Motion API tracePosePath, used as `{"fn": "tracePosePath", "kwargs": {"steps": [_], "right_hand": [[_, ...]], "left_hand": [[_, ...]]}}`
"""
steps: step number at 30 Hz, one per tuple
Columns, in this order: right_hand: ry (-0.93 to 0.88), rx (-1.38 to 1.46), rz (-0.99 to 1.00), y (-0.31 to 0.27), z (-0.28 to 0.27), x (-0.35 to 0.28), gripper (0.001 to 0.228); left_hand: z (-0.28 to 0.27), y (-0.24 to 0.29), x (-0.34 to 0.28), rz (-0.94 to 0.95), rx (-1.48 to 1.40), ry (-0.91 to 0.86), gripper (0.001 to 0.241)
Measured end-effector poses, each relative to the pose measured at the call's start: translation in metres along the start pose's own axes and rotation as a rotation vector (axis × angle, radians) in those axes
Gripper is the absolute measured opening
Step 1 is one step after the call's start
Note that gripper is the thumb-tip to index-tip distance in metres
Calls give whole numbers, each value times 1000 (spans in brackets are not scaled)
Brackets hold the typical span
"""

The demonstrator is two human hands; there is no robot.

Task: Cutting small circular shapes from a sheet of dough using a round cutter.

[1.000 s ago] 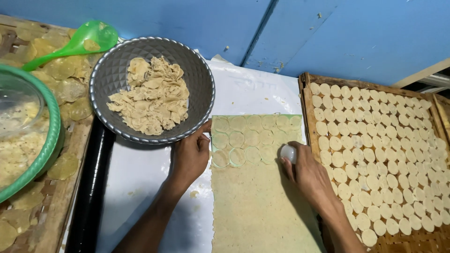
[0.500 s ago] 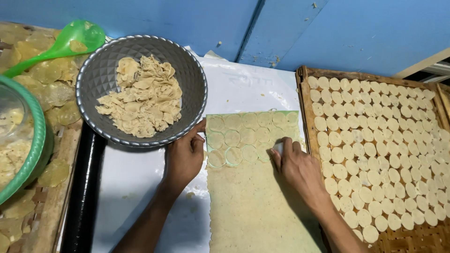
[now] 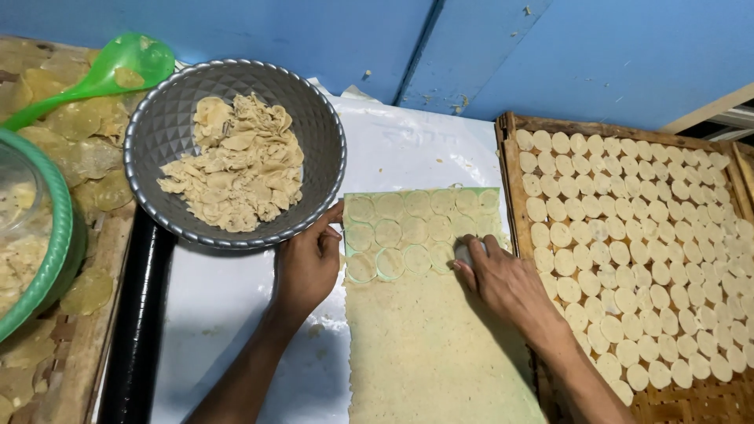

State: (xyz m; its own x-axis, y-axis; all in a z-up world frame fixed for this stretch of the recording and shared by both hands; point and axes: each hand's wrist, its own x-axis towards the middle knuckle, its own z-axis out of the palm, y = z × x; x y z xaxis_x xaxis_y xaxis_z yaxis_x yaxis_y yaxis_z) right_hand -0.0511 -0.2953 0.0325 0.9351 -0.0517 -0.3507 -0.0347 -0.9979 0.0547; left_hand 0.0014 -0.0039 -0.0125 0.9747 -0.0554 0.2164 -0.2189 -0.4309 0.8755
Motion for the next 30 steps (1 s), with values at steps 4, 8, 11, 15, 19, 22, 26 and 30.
{"fn": "tracePosePath", "kwargs": {"steps": [4, 8, 11, 15, 19, 22, 26, 30], "right_hand": [[50, 2, 45, -1, 14, 1, 45], [46, 141, 20, 10, 10, -8, 46], [131, 316, 134, 5, -23, -29, 46], [184, 343, 222, 14, -20, -44, 52], [170, 259, 148, 15, -11, -44, 54], [133, 221, 185, 9, -19, -38, 51], [114, 160, 130, 19, -7, -26, 51], [110, 34, 151, 26, 16, -3, 54]], "left_hand": [[1, 1, -1, -33, -10, -18, 51], [-2, 0, -2, -41, -17, -22, 51], [-3, 3, 1, -37, -22, -26, 52], [-4, 6, -2, -62, -41, -36, 52], [0, -2, -2, -58, -41, -45, 52], [-1, -2, -3, -74, -39, -48, 52], [-1, -1, -2, -79, -66, -49, 52], [3, -6, -2, -62, -61, -34, 52]]}}
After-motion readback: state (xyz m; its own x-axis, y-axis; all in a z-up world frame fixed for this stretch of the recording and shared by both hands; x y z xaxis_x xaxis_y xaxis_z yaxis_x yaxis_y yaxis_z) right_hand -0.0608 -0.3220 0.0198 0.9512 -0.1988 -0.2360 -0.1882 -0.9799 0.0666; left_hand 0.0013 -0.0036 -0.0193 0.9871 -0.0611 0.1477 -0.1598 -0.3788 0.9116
